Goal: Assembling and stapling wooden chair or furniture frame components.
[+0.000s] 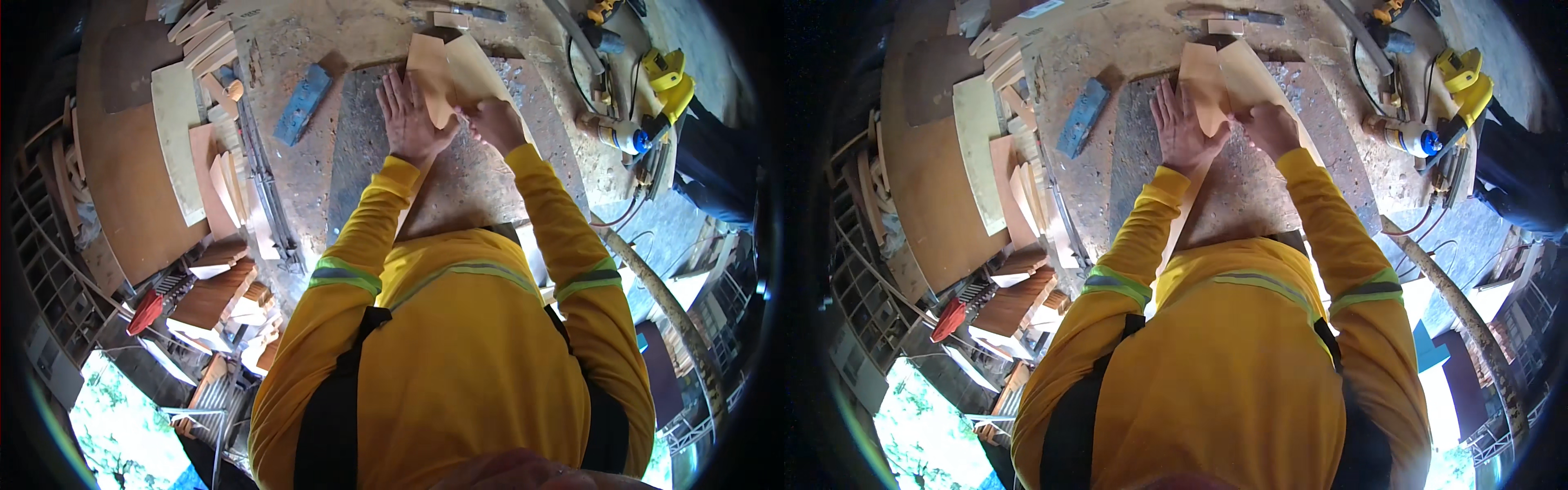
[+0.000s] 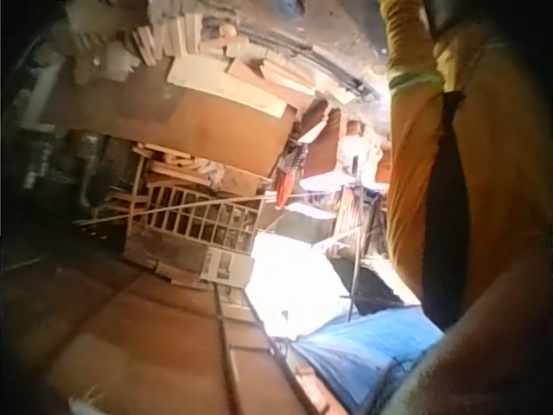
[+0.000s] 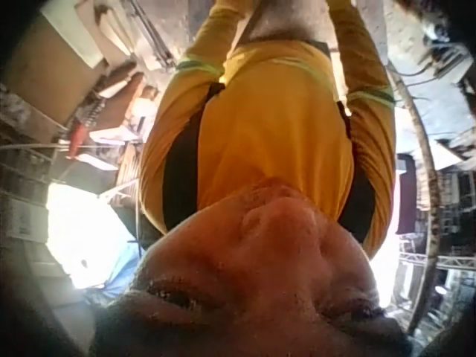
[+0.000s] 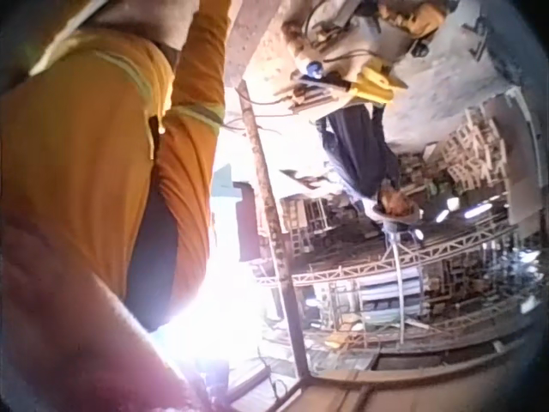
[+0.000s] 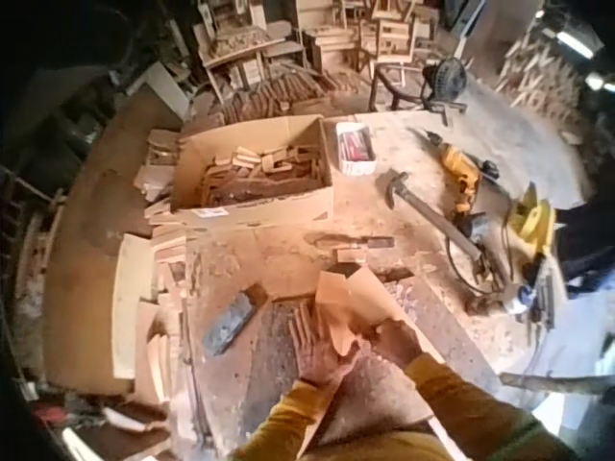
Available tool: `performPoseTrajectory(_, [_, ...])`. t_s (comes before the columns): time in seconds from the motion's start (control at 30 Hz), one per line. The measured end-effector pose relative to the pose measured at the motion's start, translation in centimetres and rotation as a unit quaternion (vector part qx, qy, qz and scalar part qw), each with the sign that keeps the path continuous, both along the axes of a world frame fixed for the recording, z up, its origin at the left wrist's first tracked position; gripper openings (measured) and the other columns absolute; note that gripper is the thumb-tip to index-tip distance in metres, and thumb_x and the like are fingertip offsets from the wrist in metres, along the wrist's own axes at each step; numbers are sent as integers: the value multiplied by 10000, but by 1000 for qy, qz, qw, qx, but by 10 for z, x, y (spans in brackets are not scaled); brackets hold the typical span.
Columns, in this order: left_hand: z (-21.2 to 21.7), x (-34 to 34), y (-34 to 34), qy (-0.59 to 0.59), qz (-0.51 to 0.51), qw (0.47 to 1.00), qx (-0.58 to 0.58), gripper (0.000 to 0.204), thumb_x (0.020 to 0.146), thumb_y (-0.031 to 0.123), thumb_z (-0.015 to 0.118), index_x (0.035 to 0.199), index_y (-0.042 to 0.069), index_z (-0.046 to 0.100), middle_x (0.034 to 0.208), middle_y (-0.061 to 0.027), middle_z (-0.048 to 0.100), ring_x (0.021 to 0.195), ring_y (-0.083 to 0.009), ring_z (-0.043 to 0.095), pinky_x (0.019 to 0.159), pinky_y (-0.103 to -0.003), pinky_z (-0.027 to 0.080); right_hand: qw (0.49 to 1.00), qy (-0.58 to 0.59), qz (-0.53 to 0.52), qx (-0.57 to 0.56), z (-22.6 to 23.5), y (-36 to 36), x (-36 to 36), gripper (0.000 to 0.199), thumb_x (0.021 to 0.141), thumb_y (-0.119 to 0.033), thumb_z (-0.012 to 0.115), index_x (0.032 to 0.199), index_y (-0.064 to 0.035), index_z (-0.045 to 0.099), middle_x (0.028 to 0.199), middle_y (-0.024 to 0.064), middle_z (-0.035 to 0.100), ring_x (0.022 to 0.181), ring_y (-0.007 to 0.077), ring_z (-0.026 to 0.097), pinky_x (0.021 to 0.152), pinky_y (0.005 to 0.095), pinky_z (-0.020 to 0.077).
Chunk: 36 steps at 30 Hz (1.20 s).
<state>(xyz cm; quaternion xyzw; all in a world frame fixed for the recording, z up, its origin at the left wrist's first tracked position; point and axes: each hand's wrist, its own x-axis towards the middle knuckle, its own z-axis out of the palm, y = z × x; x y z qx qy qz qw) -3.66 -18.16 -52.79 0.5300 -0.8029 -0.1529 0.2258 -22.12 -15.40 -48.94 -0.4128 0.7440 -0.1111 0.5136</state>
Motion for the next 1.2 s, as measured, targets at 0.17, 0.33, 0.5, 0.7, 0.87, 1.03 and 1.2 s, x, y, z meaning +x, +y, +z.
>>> performPoseTrajectory(0.17, [-3, -15, -41, -93, 8, 992, -82, 1215, 679, 631, 749, 1540, -67, 251, 1543, -389, 274, 1474, -556, 195, 1191, -667, 126, 990, 12, -30, -136, 4, 20, -11, 320, 944, -346, 697, 1015, -33, 710, 905, 165, 692, 905, 342, 674, 882, 486, 531])
performPoseTrajectory(0.33, [10, -27, -84, -36, 57, 997, 26, 1214, 681, 627, 761, 1556, -40, 247, 1572, -358, 257, 1495, -538, 154, 1188, -674, 112, 892, 243, 78, -372, -1, 41, -29, 549, 893, -334, 735, 1322, -40, 559, 1333, 244, 535, 1248, 406, 514, 1060, 508, 423])
performPoseTrajectory(0.5, [14, -36, -131, -25, 109, 992, 53, 1207, 706, 575, 809, 1570, -27, 220, 1575, -342, 256, 1482, -514, 210, 1190, -651, 162, 884, 208, 125, -400, -22, 43, -43, 804, 831, -345, 775, 1479, -39, 411, 1547, 247, 323, 1377, 477, 359, 1148, 555, 318])
performPoseTrajectory(0.7, [24, -17, -109, 129, 40, 991, 26, 1170, 706, 520, 806, 1548, -45, 223, 1566, -345, 248, 1460, -510, 240, 1192, -626, 182, 906, 137, 89, -390, -18, 51, -53, 849, 794, -345, 802, 1483, -43, 407, 1527, 248, 363, 1372, 467, 376, 1159, 559, 300])
performPoseTrajectory(0.87, [49, 4, 31, -69, 27, 995, 60, 1189, 693, 544, 816, 1548, -32, 225, 1558, -352, 246, 1449, -560, 205, 1194, -639, 181, 926, 138, 100, -337, 4, 87, -76, 887, 764, -339, 828, 1493, -53, 410, 1536, 254, 366, 1392, 467, 367, 1181, 556, 275])
performPoseTrajectory(1.03, [36, 29, 91, -155, 21, 984, 88, 1074, 748, 465, 819, 1553, 19, 267, 1533, -364, 290, 1420, -584, 258, 1179, -634, 253, 922, 163, 176, -303, -8, 124, -90, 891, 734, -321, 845, 1495, -86, 444, 1586, 254, 317, 1444, 467, 318, 1200, 545, 265])
performPoseTrajectory(1.2, [15, 38, 92, -111, 27, 990, 82, 924, 786, 423, 796, 1532, 86, 369, 1536, -350, 311, 1421, -569, 282, 1166, -631, 293, 916, 143, 190, -323, -29, 131, -90, 895, 726, -324, 848, 1500, -107, 454, 1615, 254, 272, 1475, 455, 282, 1201, 529, 284])
